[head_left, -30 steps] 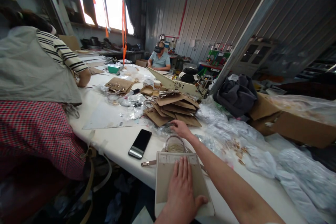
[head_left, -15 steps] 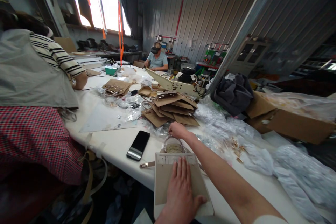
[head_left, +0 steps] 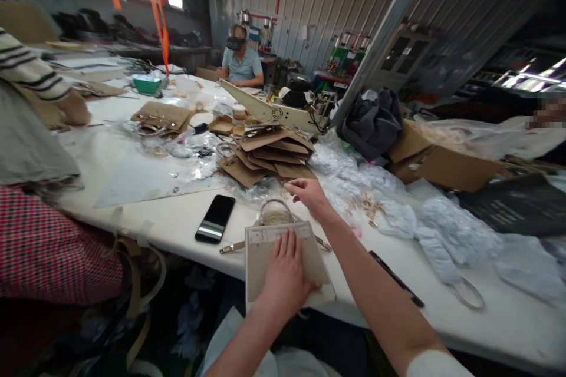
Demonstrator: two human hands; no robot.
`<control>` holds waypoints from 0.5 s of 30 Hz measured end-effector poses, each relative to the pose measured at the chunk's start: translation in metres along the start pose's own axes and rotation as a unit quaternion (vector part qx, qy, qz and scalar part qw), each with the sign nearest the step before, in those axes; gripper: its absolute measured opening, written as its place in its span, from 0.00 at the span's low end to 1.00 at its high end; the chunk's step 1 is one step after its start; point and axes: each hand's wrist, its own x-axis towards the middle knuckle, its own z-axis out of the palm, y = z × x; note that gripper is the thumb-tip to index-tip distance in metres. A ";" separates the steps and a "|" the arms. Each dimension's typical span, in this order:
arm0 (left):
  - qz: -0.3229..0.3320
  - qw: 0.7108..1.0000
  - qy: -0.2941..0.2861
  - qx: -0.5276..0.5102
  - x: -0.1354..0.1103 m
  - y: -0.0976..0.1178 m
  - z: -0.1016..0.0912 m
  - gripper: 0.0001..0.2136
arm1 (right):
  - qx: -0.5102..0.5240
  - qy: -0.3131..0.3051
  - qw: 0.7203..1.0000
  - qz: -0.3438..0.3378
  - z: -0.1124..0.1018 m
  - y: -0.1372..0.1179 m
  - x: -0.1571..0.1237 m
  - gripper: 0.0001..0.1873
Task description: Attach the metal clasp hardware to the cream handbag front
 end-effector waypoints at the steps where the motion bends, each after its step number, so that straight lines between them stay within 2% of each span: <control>1: 0.005 1.000 -0.010 -0.003 0.002 -0.001 -0.009 0.45 | 0.032 0.012 0.999 0.020 -0.009 0.002 -0.018 0.25; 4: 0.034 0.999 0.014 -0.006 0.002 -0.009 -0.038 0.31 | 0.149 0.055 0.982 0.103 -0.029 0.005 -0.077 0.22; 6: 0.045 0.996 0.074 -0.014 -0.003 -0.021 -0.056 0.26 | 0.197 0.072 0.966 0.149 -0.033 0.006 -0.114 0.20; 8: 0.022 0.989 0.141 -0.036 -0.011 -0.038 -0.069 0.22 | 0.186 0.065 0.967 0.164 -0.030 0.006 -0.142 0.20; 12: -0.073 0.963 0.229 -0.121 -0.021 -0.080 -0.081 0.18 | 0.053 0.038 0.990 0.125 -0.023 0.000 -0.168 0.16; 15: -0.129 0.945 0.209 -0.216 -0.019 -0.104 -0.076 0.19 | -0.031 0.071 0.996 0.039 -0.024 -0.011 -0.169 0.14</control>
